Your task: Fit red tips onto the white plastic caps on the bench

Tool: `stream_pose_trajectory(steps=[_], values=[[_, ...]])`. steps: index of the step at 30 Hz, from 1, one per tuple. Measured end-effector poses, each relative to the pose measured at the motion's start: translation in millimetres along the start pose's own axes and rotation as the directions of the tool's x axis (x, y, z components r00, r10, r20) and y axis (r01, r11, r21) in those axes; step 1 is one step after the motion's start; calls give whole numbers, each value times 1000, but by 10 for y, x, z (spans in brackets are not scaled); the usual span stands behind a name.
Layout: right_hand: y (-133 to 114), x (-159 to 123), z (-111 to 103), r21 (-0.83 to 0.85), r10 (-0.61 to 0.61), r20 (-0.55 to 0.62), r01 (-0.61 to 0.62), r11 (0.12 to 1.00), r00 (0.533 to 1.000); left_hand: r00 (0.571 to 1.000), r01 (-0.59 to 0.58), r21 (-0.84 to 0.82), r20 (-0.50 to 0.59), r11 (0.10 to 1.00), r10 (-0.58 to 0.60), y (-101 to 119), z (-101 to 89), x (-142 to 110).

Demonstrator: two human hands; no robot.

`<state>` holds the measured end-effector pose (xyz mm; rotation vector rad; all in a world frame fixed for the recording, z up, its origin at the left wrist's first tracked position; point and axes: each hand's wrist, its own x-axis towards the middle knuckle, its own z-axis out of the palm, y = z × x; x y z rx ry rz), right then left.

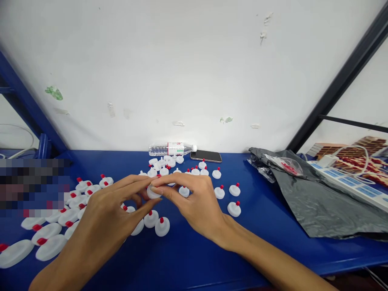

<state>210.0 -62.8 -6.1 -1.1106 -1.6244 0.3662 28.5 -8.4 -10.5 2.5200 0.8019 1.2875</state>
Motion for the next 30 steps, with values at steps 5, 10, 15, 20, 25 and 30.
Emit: stream_pose_trajectory(steps=[5, 10, 15, 20, 25, 30], values=[[48, -10, 31, -54, -118, -25, 117, 992, 993, 995, 99, -53, -2, 994, -99, -6, 19, -34], [21, 31, -14, -68, -121, -13, 119, 990, 993, 983, 152, -44, 108, 987, -147, -4, 8, -28], [81, -96, -152, -250, 146, 104, -116, 961, 984, 981, 193, 120, 8, 974, -195, -97, -201, -7], [233, -383, -199, -498, 273, 198, -143, 855, 941, 951, 299, 171, -127, 939, -280, -141, -508, -13], [276, -453, -290, -708, 227, 248, 16, 706, 942, 942, 327, 174, -143, 929, -305, -124, -591, 1], [178, -223, -394, -752, 139, 264, 114, 649, 954, 953, 296, 184, -128, 937, -276, -117, -582, -6]])
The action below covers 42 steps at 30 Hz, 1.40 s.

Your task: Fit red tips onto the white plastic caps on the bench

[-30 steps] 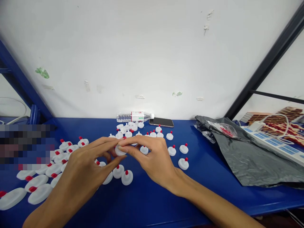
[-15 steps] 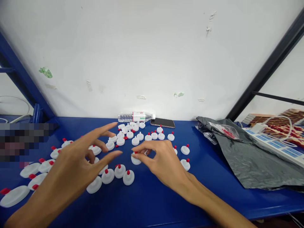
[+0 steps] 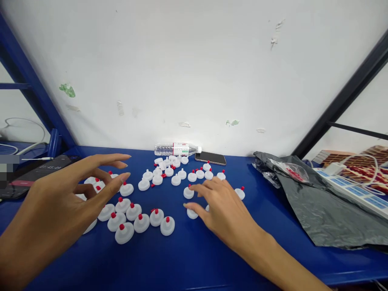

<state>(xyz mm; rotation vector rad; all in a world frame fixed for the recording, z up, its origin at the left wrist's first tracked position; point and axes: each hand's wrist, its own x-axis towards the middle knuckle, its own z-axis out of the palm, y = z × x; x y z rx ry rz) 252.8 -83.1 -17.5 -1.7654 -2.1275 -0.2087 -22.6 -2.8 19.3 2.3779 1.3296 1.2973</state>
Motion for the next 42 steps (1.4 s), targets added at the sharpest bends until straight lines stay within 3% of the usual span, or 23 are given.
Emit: stream_pose_trajectory(steps=[2, 5, 9, 12, 15, 20, 22, 24, 26, 28, 31, 34, 36, 39, 42], values=[[5, 186, -87, 7, 11, -23, -10, 1000, 1000, 1000, -5, 4, 13, 1000, 5, -7, 5, -10], [46, 565, -108, -52, -7, 43, 9, 999, 999, 1000, -5, -8, 23, 1000, 5, -10, 27, -19], [183, 1024, 118, -60, -20, 125, 28, 998, 992, 998, -41, -22, 40, 999, 42, 0, 73, -13], [272, 1186, 274, -17, -12, 181, 16, 1000, 983, 995, -82, -6, 54, 997, 82, -8, 109, -6], [254, 1194, 217, 34, -7, 150, 2, 999, 989, 993, -94, 20, 74, 995, 93, -30, 162, -12], [-124, 1013, -224, 217, -72, 72, 55, 975, 995, 982, -107, 25, 158, 994, 102, 4, 301, -52], [-315, 923, -358, 455, -123, 35, 94, 885, 992, 976, -122, -5, 181, 993, 120, 41, 337, -57], [-436, 862, -409, 566, -140, 14, 108, 817, 990, 975, -134, -28, 175, 991, 137, 56, 336, -49], [-452, 844, -373, 553, -139, 5, 114, 825, 990, 984, -140, 14, 112, 990, 138, 30, 296, -32], [-380, 864, -266, 433, -179, 23, 151, 888, 984, 991, -131, 90, 22, 987, 130, -29, 230, -13], [-244, 912, -53, 266, -378, 181, 325, 908, 908, 995, -89, 156, -20, 984, 93, -115, 130, 14], [-221, 921, 105, 316, -546, 316, 456, 832, 776, 998, -63, 157, -3, 986, 65, -146, 86, 28], [-265, 903, 149, 357, -592, 349, 481, 801, 727, 998, -69, 153, 3, 986, 70, -143, 91, 27], [-332, 878, 166, 390, -620, 381, 488, 781, 686, 995, -98, 153, 24, 983, 96, -128, 126, 14], [-340, 876, 196, 385, -611, 389, 480, 788, 690, 993, -120, 155, 41, 981, 115, -107, 161, 6]])
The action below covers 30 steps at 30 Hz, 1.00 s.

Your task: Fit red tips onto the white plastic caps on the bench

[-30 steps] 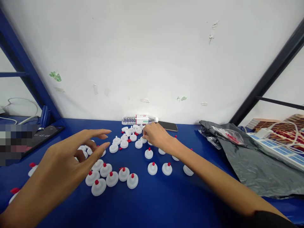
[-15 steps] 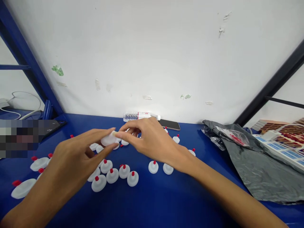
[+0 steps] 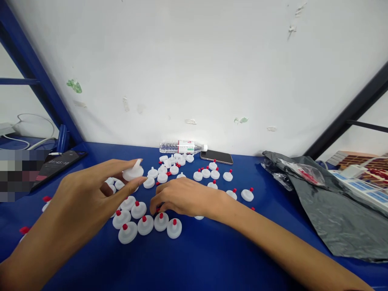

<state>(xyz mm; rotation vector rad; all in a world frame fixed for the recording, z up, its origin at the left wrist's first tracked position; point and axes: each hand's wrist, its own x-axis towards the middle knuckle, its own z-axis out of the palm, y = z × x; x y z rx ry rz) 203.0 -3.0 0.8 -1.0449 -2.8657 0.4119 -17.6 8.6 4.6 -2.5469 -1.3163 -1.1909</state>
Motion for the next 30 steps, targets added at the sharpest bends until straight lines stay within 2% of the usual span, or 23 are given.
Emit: stream_pose_trajectory(steps=[9, 16, 20, 22, 25, 27, 30], values=[[122, -23, 64, -63, 69, -71, -74, 995, 995, 997, 16, -5, 74, 1000, -15, -7, 75, 3], [181, -57, 83, -34, 137, -140, -143, 989, 981, 987, 26, -15, 161, 1000, -23, 5, 106, 16], [183, -118, -77, 87, 184, -229, -168, 982, 956, 970, 47, 23, 237, 999, -51, 7, 138, 1], [168, -146, -174, 224, 222, -312, -155, 962, 924, 959, 49, 40, 278, 998, -58, 1, 162, -14], [132, -166, -260, 466, 299, -404, -87, 880, 864, 955, 28, 101, 293, 994, -57, 11, 193, -27], [106, -167, -270, 565, 327, -393, -56, 823, 859, 953, 8, 152, 299, 988, -53, 40, 205, -25], [79, -164, -255, 640, 338, -345, -44, 767, 876, 936, -40, 194, 350, 980, -31, 98, 218, -20]])
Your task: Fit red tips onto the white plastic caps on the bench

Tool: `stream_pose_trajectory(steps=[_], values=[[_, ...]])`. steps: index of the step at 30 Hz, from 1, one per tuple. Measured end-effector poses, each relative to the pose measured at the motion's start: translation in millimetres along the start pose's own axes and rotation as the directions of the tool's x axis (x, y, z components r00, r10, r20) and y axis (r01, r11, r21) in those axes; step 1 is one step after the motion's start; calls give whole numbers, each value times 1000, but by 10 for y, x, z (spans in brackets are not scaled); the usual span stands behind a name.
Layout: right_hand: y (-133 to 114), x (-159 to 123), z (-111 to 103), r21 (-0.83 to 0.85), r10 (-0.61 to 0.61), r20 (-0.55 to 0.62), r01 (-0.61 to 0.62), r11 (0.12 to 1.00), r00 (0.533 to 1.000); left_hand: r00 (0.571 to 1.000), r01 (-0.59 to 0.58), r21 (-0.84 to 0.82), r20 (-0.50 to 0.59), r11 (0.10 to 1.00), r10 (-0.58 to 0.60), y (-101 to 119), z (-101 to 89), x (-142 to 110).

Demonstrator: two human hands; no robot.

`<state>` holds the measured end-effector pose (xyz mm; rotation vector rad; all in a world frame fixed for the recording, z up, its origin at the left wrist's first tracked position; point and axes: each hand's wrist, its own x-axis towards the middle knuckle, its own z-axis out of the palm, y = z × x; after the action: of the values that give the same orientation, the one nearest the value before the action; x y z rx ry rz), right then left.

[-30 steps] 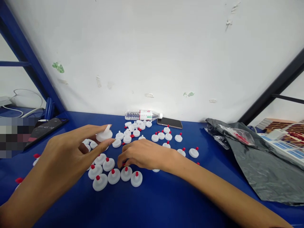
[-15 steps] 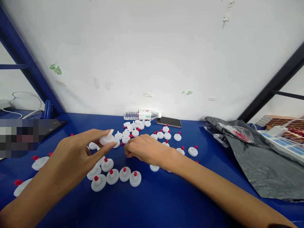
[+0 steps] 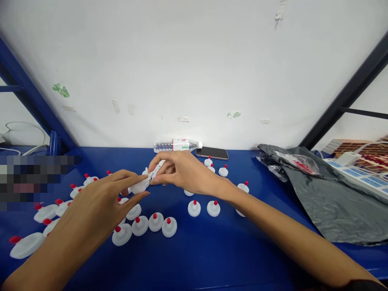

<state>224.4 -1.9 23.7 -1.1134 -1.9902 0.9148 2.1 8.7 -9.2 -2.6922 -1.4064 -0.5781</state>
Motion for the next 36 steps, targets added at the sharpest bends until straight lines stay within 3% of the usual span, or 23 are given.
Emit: stream_pose_trajectory(steps=[7, 16, 19, 22, 27, 36], values=[[10, -13, -40, 32, -47, 28, 46, 998, 998, 989, -122, 62, -79, 991, 127, 15, 33, -29], [-88, -16, -38, 213, 14, 222, -63, 975, 975, 993, -89, -174, -96, 981, 73, 108, 36, -3], [-106, -27, -104, 136, 72, 249, -108, 985, 966, 990, -90, -170, -121, 981, 69, 109, 41, 11], [-55, -43, -176, -36, 167, 286, -163, 986, 944, 975, -109, -188, -213, 976, 68, 68, 2, -8], [85, -93, -156, -423, 370, 326, -216, 880, 870, 956, -57, -181, -294, 982, 1, 33, -126, -53], [-31, -95, -100, -563, 392, 84, -281, 777, 916, 971, -50, -224, -240, 973, -5, 86, -189, -42]])
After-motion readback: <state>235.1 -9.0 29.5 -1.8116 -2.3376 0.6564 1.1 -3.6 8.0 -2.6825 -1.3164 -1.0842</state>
